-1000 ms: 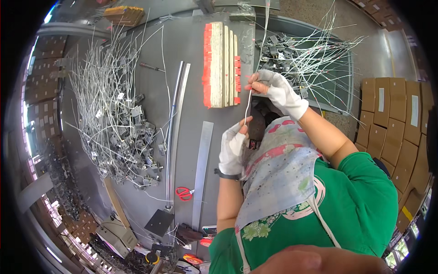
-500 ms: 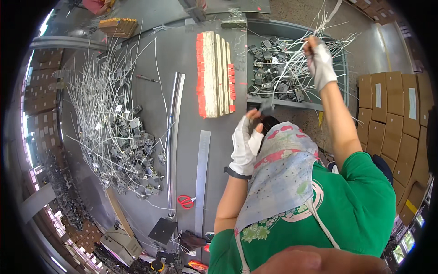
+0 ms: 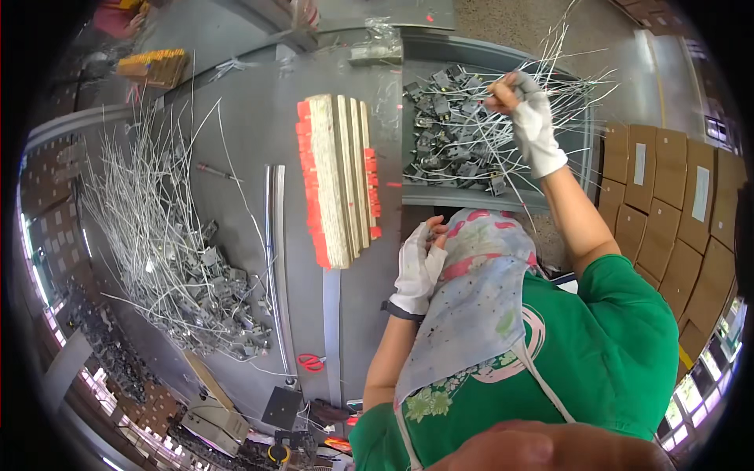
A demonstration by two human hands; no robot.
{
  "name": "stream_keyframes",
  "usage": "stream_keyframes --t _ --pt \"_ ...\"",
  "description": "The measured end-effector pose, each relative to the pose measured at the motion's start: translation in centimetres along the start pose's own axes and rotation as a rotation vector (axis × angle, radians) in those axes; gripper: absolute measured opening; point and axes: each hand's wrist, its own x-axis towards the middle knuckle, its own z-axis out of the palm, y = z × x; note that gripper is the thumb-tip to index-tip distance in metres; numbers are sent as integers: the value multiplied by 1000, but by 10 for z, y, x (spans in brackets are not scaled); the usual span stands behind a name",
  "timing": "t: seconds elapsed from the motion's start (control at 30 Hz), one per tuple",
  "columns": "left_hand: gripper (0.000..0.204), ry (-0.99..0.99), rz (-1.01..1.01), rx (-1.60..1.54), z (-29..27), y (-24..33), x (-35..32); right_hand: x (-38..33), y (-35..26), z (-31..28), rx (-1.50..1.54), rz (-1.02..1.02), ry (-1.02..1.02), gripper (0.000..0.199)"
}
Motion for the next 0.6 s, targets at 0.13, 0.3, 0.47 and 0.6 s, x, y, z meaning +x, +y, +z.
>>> stream_keyframes --t 0.13,0.3,0.47,0.6 --pt "32 -7 48 104 7 15 15 25 15 -12 191 151 157 11" --pt "31 1 88 219 11 22 22 62 62 -103 532 164 694 20" --pt "31 13 -4 143 17 19 21 12 109 -79 -445 -127 414 10" --pt "30 -5 -27 180 23 14 30 23 113 -5 -1081 -276 -530 38"
